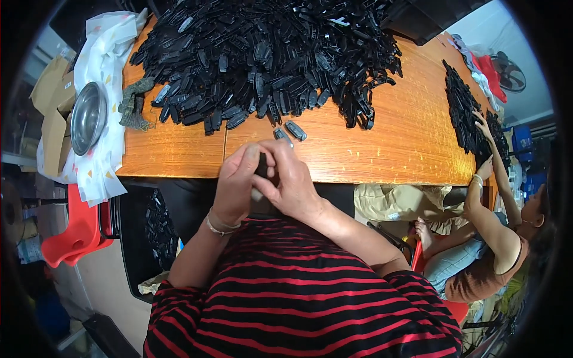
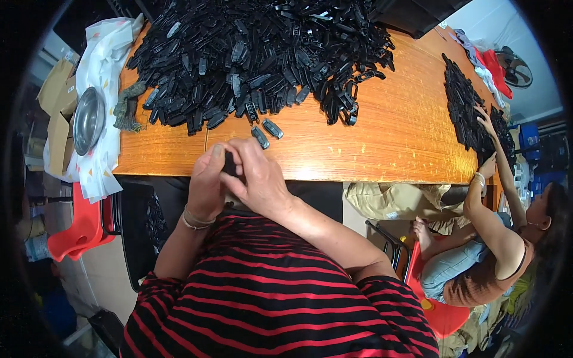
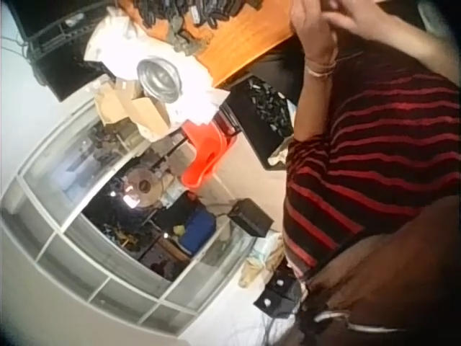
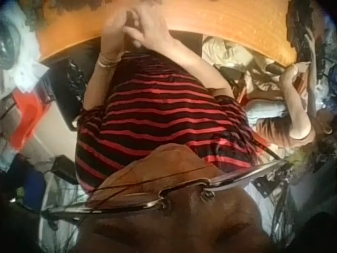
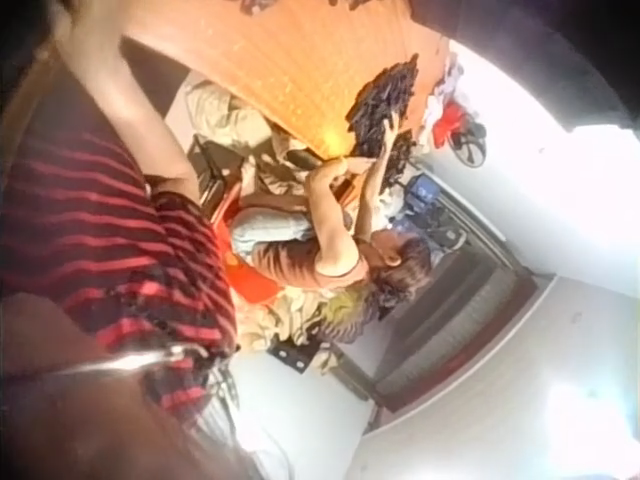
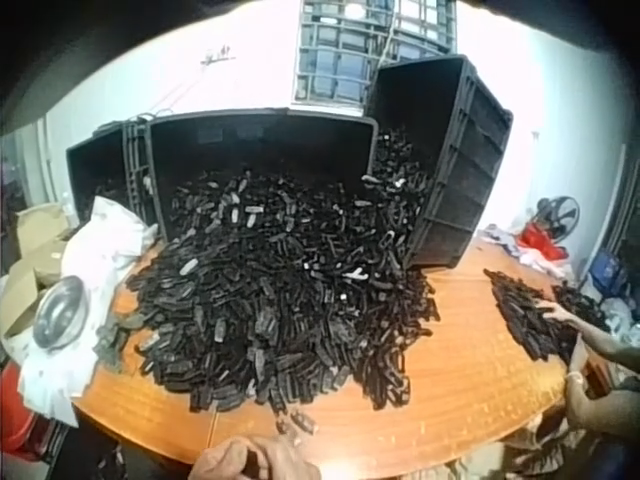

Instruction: Inspecting and sorting small black plastic parts on a table.

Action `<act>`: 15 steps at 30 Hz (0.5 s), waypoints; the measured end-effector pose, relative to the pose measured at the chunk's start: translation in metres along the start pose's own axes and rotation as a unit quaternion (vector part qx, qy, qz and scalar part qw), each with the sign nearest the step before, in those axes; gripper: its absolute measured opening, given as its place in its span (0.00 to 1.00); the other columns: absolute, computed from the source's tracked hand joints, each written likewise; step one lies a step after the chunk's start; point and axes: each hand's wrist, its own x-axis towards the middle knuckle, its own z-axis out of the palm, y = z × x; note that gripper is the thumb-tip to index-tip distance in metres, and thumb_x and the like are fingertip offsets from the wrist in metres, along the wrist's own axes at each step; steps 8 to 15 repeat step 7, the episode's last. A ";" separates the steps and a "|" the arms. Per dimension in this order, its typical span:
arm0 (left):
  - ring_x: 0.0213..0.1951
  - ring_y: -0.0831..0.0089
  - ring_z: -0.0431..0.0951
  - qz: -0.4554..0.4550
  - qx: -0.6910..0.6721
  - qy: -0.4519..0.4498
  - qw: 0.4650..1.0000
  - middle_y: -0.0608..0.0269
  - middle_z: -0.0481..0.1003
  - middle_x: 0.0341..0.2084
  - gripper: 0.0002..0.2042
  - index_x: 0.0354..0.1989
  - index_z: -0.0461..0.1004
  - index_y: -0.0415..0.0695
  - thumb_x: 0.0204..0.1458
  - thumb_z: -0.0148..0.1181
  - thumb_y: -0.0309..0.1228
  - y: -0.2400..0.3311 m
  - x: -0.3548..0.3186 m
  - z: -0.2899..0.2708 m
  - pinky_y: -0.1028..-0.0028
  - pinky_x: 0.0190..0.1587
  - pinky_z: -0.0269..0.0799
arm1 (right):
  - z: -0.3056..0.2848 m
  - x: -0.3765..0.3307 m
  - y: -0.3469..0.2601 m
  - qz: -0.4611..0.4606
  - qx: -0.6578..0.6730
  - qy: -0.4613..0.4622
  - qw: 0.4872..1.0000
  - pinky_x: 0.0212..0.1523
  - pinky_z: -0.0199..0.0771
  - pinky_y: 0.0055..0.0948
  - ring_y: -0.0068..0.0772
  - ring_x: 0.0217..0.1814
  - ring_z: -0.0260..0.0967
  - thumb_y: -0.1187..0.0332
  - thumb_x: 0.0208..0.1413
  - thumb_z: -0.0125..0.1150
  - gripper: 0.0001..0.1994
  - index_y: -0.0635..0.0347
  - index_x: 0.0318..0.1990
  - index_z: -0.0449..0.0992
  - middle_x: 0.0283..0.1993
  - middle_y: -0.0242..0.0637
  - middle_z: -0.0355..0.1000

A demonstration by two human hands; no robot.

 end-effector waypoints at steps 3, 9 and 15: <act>0.27 0.81 0.68 -0.023 0.154 0.050 0.987 0.68 0.69 0.23 0.17 0.30 0.71 0.41 0.65 0.40 0.38 0.012 -0.013 -0.026 0.79 0.32 0.65 | -0.003 0.003 -0.001 0.031 0.024 -0.045 0.998 0.31 0.72 0.30 0.34 0.30 0.70 0.69 0.42 0.72 0.27 0.60 0.52 0.68 0.39 0.40 0.70; 0.33 0.66 0.80 -0.101 0.666 0.065 0.736 0.55 0.80 0.30 0.15 0.41 0.79 0.46 0.62 0.47 0.39 0.066 -0.055 -0.099 0.80 0.39 0.68 | -0.028 0.008 0.041 -0.073 -0.075 -0.085 0.991 0.36 0.75 0.32 0.37 0.34 0.75 0.65 0.44 0.72 0.25 0.57 0.51 0.72 0.37 0.40 0.73; 0.33 0.66 0.80 -0.101 0.666 0.065 0.736 0.55 0.80 0.30 0.15 0.41 0.79 0.46 0.62 0.47 0.39 0.066 -0.055 -0.099 0.80 0.39 0.68 | -0.028 0.008 0.041 -0.073 -0.075 -0.085 0.991 0.36 0.75 0.32 0.37 0.34 0.75 0.65 0.44 0.72 0.25 0.57 0.51 0.72 0.37 0.40 0.73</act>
